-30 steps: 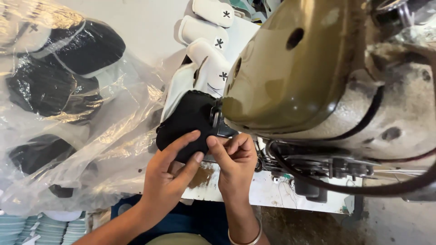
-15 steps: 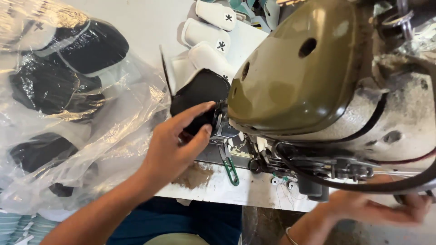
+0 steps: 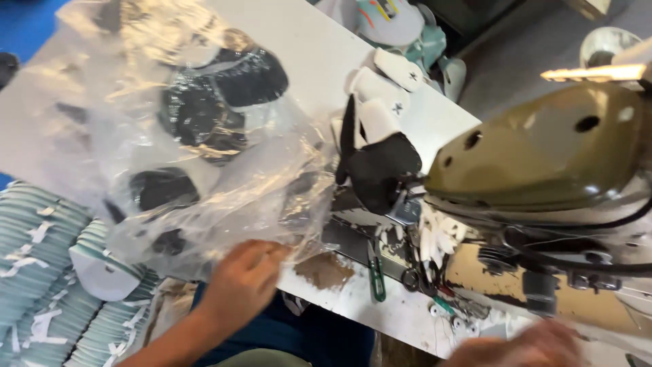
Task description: The person operates a sewing machine to stitch the edges of black slipper uppers. They repeatedly pick up a slipper from a plastic bag, guide it through the machine, and then place the finished slipper on the table.
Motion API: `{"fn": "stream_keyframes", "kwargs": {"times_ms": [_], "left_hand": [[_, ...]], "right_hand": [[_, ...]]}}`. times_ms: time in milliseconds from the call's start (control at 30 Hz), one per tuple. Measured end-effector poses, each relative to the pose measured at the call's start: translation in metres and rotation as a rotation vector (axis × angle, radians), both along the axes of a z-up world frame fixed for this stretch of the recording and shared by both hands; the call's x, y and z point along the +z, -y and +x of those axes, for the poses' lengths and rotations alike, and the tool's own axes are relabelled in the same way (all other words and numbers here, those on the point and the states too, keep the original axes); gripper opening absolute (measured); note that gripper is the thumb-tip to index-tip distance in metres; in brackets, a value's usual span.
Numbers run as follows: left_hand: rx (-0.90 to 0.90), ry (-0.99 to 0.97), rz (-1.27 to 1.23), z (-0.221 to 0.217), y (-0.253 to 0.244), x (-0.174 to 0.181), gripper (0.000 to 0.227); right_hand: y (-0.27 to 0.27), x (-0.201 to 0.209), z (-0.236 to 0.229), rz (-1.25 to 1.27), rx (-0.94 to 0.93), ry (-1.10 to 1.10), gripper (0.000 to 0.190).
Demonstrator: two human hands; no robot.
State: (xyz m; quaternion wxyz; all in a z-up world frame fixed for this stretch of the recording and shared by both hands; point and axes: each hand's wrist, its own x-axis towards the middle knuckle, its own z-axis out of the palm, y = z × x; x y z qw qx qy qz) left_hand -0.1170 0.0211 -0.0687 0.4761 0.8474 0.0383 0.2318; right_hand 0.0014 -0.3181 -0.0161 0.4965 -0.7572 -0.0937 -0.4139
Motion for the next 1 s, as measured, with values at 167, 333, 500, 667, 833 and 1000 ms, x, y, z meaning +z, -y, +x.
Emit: {"fn": "stream_keyframes", "kwargs": {"times_ms": [167, 333, 500, 667, 833, 1000], "left_hand": [[0.107, -0.287, 0.487, -0.026, -0.06, 0.01, 0.057], [0.198, -0.105, 0.595, -0.035, -0.073, 0.034, 0.059], [0.228, 0.109, 0.373, -0.064, -0.071, 0.035, 0.043], [0.825, 0.057, 0.258, -0.076, -0.105, 0.031, 0.041], [0.597, -0.164, -0.432, -0.073, -0.137, -0.031, 0.036], [0.439, 0.013, -0.95, -0.067, -0.143, -0.031, 0.025]], "right_hand": [[-0.132, -0.012, -0.033, -0.107, 0.507, -0.59, 0.015], [-0.228, 0.004, -0.057, -0.425, 1.029, -0.654, 0.021], [-0.304, -0.091, -0.032, -0.655, 1.021, -0.625, 0.021], [-0.347, -0.119, -0.027, -0.733, 1.125, -0.479, 0.027], [-0.365, -0.117, -0.026, -0.518, 1.257, -0.7, 0.054], [-0.355, -0.161, 0.002, -0.258, 1.362, -0.907, 0.066]]}}
